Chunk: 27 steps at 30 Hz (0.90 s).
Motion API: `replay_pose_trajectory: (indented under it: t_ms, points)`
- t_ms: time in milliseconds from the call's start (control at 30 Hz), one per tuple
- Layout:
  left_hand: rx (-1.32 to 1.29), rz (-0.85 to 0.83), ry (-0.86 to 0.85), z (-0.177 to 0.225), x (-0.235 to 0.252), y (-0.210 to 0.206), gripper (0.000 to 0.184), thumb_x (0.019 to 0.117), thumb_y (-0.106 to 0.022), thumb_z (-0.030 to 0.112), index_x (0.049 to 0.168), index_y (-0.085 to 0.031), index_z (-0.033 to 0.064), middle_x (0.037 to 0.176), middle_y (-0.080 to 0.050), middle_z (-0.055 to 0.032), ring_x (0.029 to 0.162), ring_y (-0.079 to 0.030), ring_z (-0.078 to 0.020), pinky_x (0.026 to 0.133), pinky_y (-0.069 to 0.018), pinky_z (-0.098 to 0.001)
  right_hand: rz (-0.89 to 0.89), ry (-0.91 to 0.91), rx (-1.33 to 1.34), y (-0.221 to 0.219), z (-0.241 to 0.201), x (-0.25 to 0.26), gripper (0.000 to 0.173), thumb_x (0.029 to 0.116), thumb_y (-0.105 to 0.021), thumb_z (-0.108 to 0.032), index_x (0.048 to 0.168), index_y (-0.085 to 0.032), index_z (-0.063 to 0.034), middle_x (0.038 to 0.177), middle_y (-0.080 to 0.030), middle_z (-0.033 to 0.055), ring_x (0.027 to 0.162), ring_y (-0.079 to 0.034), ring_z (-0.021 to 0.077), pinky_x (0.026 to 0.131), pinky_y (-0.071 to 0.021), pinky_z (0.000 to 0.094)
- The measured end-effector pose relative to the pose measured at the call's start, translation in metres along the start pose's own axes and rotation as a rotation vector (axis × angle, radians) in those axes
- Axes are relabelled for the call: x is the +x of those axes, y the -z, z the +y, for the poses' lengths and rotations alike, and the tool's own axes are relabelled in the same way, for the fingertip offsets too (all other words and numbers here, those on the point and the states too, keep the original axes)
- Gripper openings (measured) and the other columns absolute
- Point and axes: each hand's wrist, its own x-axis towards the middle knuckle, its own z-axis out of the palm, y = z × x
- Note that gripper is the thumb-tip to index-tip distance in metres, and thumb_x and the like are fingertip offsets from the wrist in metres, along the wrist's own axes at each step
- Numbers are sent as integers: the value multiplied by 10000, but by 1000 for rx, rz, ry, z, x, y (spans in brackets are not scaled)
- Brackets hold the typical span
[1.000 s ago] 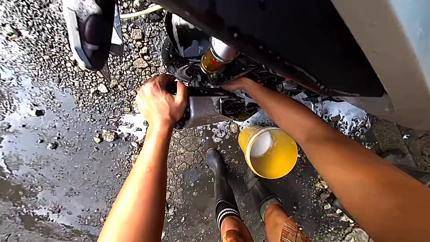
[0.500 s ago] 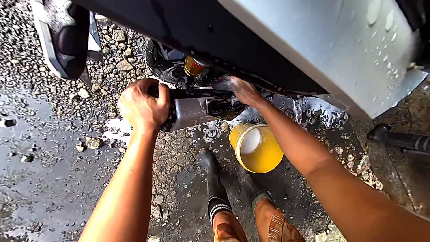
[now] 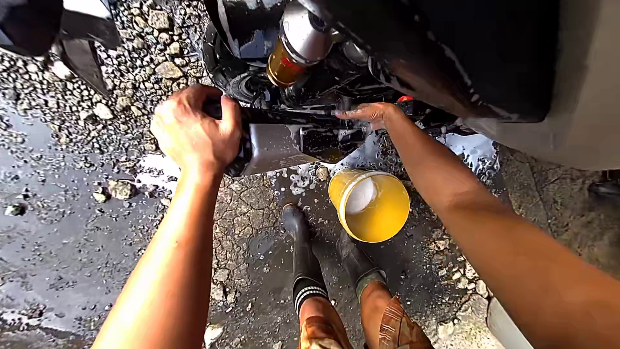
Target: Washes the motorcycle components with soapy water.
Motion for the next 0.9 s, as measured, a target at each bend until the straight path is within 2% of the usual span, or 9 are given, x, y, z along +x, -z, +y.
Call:
replay_pose_trajectory:
  t_ms: [133,267,367,500,533,700,767,833,900]
  points:
    - [-36,13,4,4,-2,1,498,945,-404,510,990,-722,130,962,-737,-185,940,-706,-409,700,-455,-647,38,67,-105,-2,3,-3,501,1038,-603,-284,1439,-512,4,1424,-562,206,1318,-533,271,1148,-376,468]
    - [-49,17,7,-1,-2,1,478,940,-404,494,987,-722,142,943,-739,-163,920,-709,-384,692,-458,-637,452,333,140,-11,97,41,473,967,-697,-357,1307,-630,-35,1224,-690,157,1132,-665,231,999,-546,451]
    - [-62,38,1,-2,-1,1,446,945,-424,466,982,-731,146,922,-744,-142,891,-713,-358,682,-453,-614,603,264,429,-19,96,37,489,1008,-644,-308,1417,-541,-60,1373,-606,152,1268,-581,235,1075,-482,460]
    - [-56,27,7,-3,-1,0,457,953,-417,478,1013,-732,152,959,-749,-144,931,-716,-363,709,-461,-626,623,236,210,-24,78,40,639,1045,-546,-202,1583,-269,4,1556,-416,263,1454,-413,353,1200,-334,523]
    - [-61,24,5,-1,-1,0,462,956,-415,477,1021,-732,147,970,-749,-152,940,-714,-370,715,-459,-633,625,201,194,-22,76,33,615,1050,-538,-212,1572,-297,5,1538,-435,270,1440,-427,365,1187,-343,536]
    - [-71,43,13,-1,-2,0,468,953,-413,478,986,-728,134,942,-745,-163,916,-713,-382,702,-451,-631,786,220,871,-34,61,-4,425,1068,-486,-205,1464,-456,-53,1415,-537,153,1283,-545,227,1043,-500,448]
    - [-79,43,9,-2,-4,0,469,961,-410,474,995,-728,130,956,-745,-165,936,-714,-368,727,-456,-624,796,250,684,-38,59,14,388,1039,-477,-115,1400,-482,27,1362,-552,209,1259,-547,263,1041,-483,449]
    - [-89,54,6,-1,-3,1,470,962,-412,469,998,-726,121,964,-743,-176,949,-711,-377,731,-454,-623,740,209,292,-38,55,31,402,1026,-538,-95,1373,-515,108,1388,-547,316,1340,-509,391,1124,-392,553]
    - [-84,63,10,-2,-3,1,475,962,-411,478,999,-727,126,971,-744,-178,958,-709,-384,739,-453,-627,662,142,267,-33,60,34,327,1030,-545,-152,1287,-585,45,1305,-597,259,1235,-564,341,1034,-453,536]
